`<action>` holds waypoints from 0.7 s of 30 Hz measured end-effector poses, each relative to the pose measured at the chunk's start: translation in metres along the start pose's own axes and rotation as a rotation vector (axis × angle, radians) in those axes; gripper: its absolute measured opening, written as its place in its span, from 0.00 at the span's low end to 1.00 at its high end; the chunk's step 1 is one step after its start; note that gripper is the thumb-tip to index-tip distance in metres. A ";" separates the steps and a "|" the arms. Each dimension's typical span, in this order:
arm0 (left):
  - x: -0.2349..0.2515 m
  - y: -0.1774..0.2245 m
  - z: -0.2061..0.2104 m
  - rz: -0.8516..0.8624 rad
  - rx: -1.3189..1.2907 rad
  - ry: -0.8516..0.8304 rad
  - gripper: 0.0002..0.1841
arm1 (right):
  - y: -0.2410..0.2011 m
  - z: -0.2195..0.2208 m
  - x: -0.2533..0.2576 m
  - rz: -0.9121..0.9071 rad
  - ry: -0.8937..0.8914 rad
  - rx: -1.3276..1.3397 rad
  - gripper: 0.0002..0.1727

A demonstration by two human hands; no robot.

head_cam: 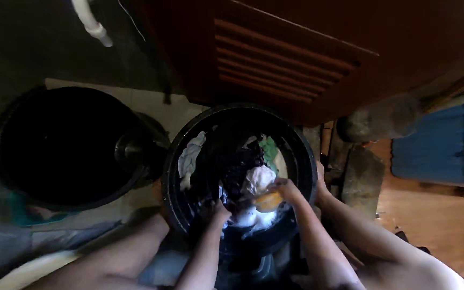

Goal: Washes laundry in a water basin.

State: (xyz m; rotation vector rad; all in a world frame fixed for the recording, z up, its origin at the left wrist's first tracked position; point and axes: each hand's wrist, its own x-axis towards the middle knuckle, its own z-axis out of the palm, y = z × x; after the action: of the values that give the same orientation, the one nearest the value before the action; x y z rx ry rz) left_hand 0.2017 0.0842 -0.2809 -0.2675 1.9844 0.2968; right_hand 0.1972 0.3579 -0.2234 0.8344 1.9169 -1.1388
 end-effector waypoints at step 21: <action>-0.048 0.018 -0.106 0.185 0.036 -0.004 0.31 | 0.039 0.065 0.022 0.017 -0.237 -0.049 0.25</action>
State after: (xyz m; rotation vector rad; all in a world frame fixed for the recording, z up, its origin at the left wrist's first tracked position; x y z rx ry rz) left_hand 0.1259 0.0696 -0.1922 -0.0599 2.0120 0.3787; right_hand 0.2354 0.3183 -0.2800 0.6564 1.7317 -1.1222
